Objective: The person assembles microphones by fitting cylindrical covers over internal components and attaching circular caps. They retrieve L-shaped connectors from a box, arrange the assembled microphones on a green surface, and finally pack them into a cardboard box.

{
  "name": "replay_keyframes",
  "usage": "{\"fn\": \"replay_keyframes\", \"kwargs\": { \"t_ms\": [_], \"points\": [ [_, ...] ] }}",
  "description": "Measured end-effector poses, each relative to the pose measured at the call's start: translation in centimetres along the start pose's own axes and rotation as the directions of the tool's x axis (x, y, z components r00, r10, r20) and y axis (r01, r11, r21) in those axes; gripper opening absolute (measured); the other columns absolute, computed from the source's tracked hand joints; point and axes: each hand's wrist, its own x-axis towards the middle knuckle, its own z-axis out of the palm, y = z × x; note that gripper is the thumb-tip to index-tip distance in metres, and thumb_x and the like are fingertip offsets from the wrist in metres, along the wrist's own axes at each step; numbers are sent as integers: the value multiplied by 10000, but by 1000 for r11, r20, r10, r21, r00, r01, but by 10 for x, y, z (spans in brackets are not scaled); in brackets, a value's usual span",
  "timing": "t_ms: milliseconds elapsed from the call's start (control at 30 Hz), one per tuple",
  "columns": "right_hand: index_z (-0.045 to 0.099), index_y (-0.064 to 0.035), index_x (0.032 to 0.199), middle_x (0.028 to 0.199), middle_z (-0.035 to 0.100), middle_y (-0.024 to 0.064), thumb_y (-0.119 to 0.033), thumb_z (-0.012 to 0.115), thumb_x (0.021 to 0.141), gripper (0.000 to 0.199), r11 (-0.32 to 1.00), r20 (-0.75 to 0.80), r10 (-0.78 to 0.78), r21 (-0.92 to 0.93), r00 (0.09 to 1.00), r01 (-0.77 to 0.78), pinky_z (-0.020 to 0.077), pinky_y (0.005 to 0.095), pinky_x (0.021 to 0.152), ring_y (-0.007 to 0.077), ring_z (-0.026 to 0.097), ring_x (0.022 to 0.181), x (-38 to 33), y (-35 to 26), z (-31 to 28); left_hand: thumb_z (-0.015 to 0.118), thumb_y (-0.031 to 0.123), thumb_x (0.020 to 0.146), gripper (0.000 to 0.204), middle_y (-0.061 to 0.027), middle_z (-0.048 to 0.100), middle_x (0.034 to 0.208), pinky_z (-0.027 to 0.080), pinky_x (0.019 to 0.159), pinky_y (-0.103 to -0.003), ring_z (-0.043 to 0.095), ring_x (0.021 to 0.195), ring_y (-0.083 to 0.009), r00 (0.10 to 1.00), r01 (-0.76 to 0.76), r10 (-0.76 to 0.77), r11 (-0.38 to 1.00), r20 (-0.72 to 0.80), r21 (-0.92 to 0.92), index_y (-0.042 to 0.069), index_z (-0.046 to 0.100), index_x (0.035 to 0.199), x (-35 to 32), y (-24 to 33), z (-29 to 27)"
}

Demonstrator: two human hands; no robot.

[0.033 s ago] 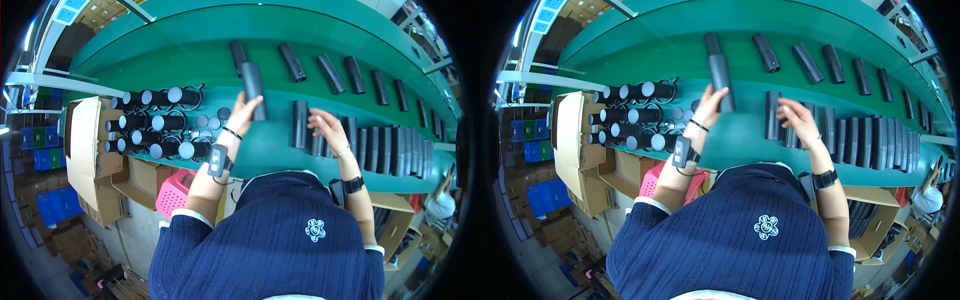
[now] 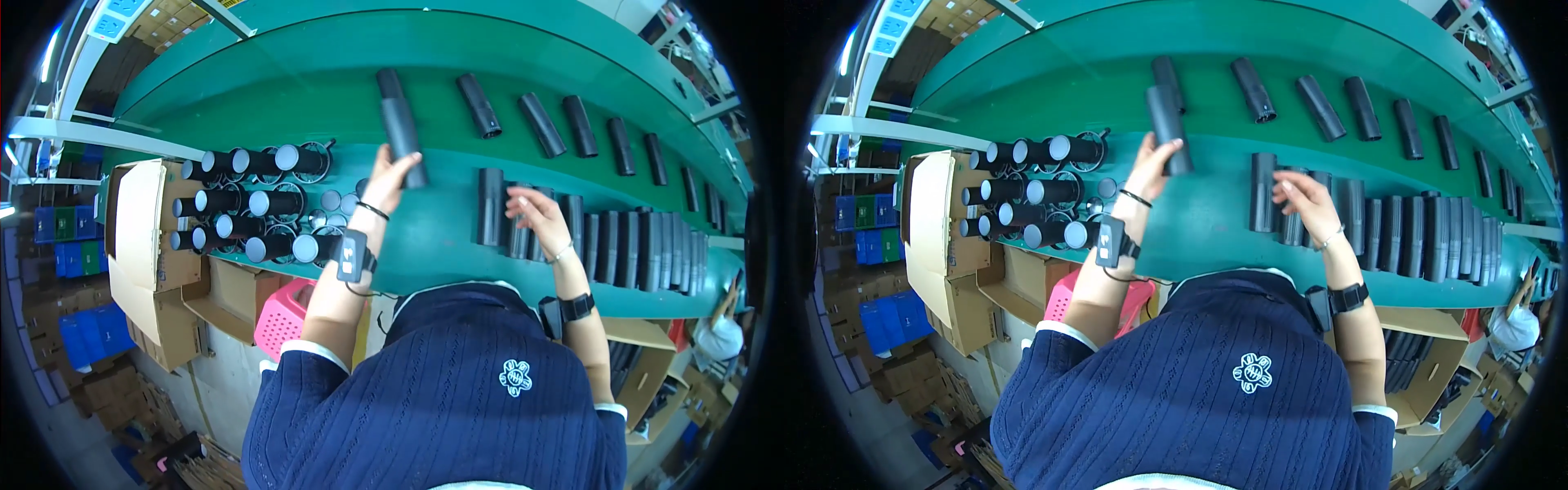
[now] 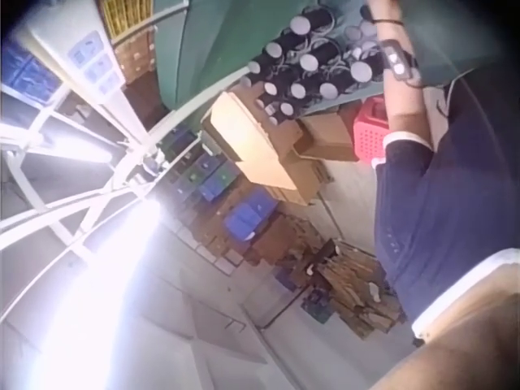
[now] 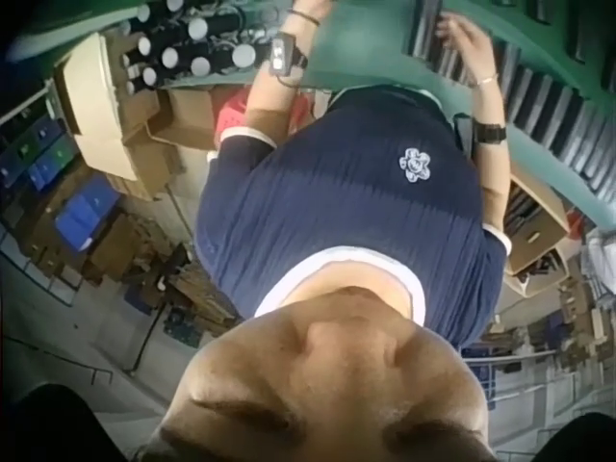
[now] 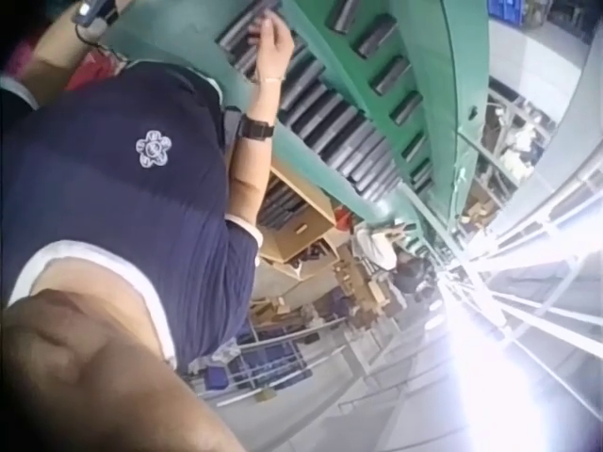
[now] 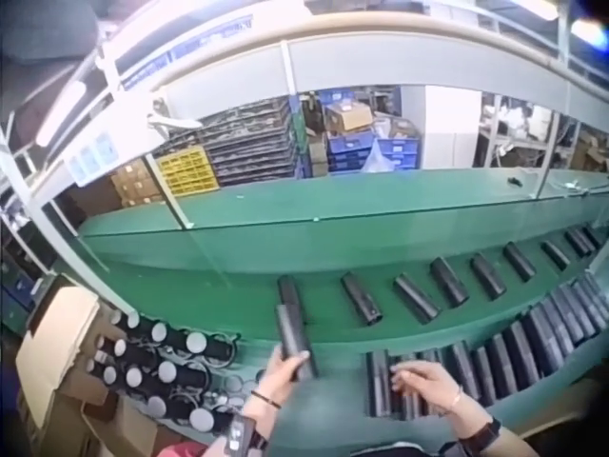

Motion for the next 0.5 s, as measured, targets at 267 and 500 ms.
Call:
{"fn": "replay_keyframes", "kwargs": {
  "t_ms": [267, 500],
  "points": [
    [615, -29, 1098, 877, 646, 32, -141, 569, 901, 231, 995, -143, 92, 45, 985, -86, 438, 207, 618, 93, 593, 767, -29, 35, -30, 776, 233, 597, 754, -284, 602, 979, 511, 816, -442, 621, 898, -407, 688, 218, 471, 591, -552, 776, -84, 354, 1135, 142, 32, -85],
    [618, -32, 1091, 865, 642, 21, -125, 573, 895, 222, 984, -306, 153, 134, 940, -117, 432, 203, 627, 87, 591, 763, -60, 52, -52, 756, 268, 721, 748, -208, 514, 1137, 468, 863, -466, 511, 1073, -374, 758, 371, 507, 181, -410, 911, 80, 291, 1277, 173, 38, -91]
  ]
}}
